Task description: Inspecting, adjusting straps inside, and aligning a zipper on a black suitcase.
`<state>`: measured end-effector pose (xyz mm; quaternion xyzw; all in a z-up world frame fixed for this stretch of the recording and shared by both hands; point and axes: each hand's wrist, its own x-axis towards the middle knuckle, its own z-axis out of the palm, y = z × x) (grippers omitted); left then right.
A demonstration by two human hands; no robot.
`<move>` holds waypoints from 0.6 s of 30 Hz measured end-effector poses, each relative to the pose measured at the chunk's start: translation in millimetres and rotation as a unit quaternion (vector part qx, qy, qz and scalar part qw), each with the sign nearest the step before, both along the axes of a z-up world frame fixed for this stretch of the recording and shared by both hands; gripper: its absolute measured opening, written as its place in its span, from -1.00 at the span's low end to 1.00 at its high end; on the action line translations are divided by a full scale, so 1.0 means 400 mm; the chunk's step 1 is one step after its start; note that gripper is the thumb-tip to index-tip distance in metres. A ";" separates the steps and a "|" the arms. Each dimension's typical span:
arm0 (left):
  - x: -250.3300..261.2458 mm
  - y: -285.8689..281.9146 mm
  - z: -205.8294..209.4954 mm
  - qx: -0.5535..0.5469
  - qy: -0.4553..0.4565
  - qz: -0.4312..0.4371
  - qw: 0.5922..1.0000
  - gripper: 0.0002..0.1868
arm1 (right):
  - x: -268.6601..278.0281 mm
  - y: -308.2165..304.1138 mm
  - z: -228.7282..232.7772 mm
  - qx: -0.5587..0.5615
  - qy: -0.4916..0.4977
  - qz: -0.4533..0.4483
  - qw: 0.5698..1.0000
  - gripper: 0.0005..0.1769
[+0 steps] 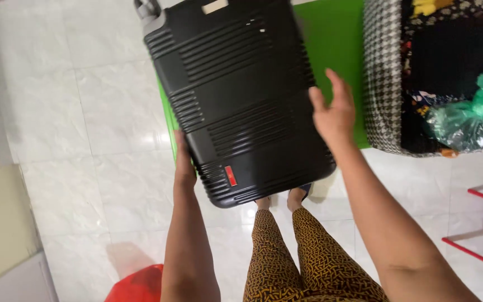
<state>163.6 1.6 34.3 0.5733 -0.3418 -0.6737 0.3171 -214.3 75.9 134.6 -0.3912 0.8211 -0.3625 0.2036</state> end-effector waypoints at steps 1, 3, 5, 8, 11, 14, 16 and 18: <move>0.004 0.014 0.005 -0.003 -0.001 -0.010 1.000 -0.04 | -0.038 0.027 -0.081 -0.003 -0.001 -0.010 1.000 -0.40; 0.003 0.035 0.010 0.102 0.015 0.028 0.994 0.00 | -0.121 0.079 -0.243 0.039 -0.278 -0.073 0.957 -0.26; -0.006 0.026 0.010 0.111 0.051 0.035 0.992 0.06 | -0.090 0.088 -0.184 0.124 -0.278 -0.063 0.950 -0.21; 0.001 -0.017 0.040 0.131 0.088 0.029 0.987 0.17 | -0.055 0.097 -0.240 0.167 -0.329 -0.058 0.928 -0.12; -0.003 -0.087 0.060 0.132 0.085 -0.014 0.988 0.20 | -0.047 0.078 -0.309 0.098 -0.369 -0.071 0.922 -0.08; -0.043 -0.142 0.057 0.108 0.074 -0.041 0.991 0.17 | -0.085 0.038 -0.248 0.100 -0.370 -0.077 0.920 -0.08; -0.053 -0.162 0.060 0.092 0.064 -0.051 0.992 0.15 | -0.103 0.020 -0.196 0.122 -0.387 -0.087 0.910 -0.08; -0.056 -0.178 0.072 0.083 -0.024 -0.029 0.996 0.06 | -0.121 0.014 -0.164 0.194 -0.452 -0.087 0.866 -0.08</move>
